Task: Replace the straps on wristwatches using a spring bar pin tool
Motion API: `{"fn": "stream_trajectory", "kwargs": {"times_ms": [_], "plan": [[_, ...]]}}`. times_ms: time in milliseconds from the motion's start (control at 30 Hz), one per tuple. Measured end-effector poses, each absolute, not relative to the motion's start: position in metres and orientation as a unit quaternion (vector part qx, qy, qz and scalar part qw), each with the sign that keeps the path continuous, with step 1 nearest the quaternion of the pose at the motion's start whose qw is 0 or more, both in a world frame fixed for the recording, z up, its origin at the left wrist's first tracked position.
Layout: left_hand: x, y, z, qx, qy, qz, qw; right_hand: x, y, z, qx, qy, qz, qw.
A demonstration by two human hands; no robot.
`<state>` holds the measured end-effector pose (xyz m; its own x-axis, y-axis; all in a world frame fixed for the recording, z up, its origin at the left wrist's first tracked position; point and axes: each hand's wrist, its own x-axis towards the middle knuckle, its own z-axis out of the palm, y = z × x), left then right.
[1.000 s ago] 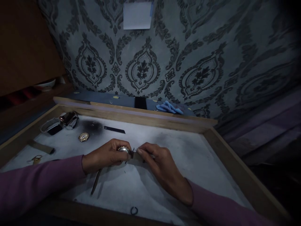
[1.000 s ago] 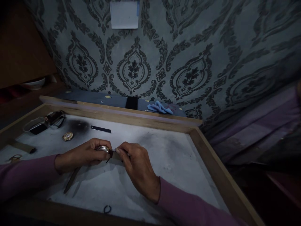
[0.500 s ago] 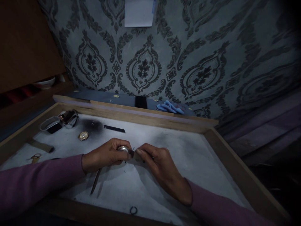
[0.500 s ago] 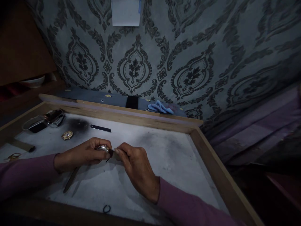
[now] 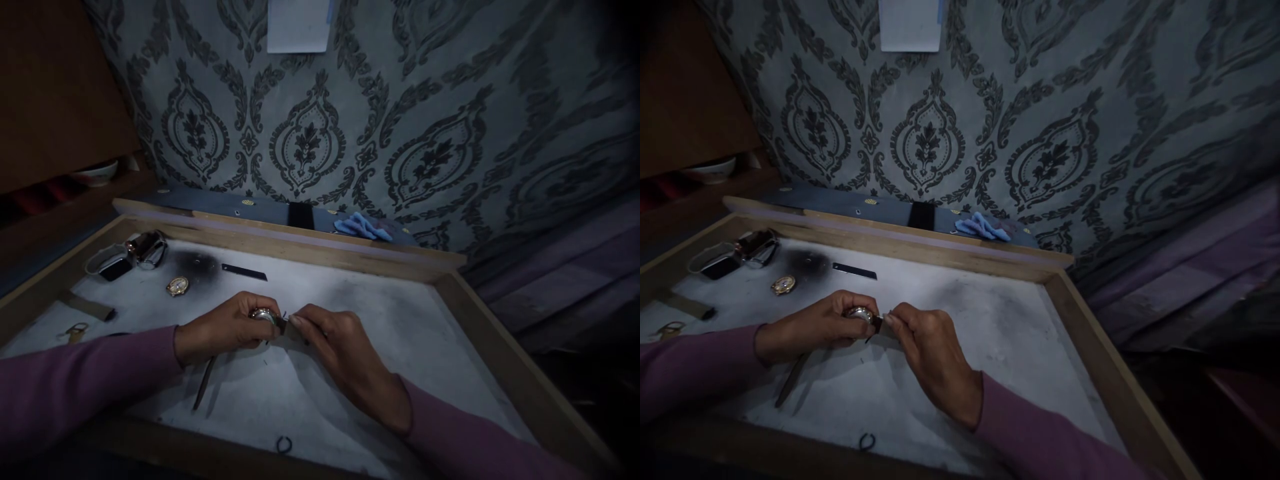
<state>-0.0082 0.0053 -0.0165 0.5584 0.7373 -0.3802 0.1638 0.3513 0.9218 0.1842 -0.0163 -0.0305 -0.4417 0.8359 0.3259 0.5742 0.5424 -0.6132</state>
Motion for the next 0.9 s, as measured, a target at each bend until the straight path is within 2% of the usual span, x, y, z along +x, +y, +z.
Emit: {"fn": "stream_trajectory", "kwargs": {"times_ms": [233,467,733,900], "plan": [[-0.0081,0.0029,-0.0150,0.537,0.430,0.198,0.699,0.1852,-0.0152,-0.0304,-0.422,-0.824,0.231,0.301],[-0.0078,0.0034,-0.0152,0.537,0.426,0.198,0.701,0.1841,-0.0160,-0.0299,-0.422,-0.793,0.314,0.307],[-0.0075,0.0036,-0.0152,0.538,0.422,0.202,0.701,0.1809,-0.0169,-0.0337,-0.400,-0.797,0.289,0.347],[-0.0070,0.0029,-0.0139,0.539,0.417,0.200,0.704,0.1796,-0.0172,-0.0322,-0.407,-0.803,0.276,0.338]]}}
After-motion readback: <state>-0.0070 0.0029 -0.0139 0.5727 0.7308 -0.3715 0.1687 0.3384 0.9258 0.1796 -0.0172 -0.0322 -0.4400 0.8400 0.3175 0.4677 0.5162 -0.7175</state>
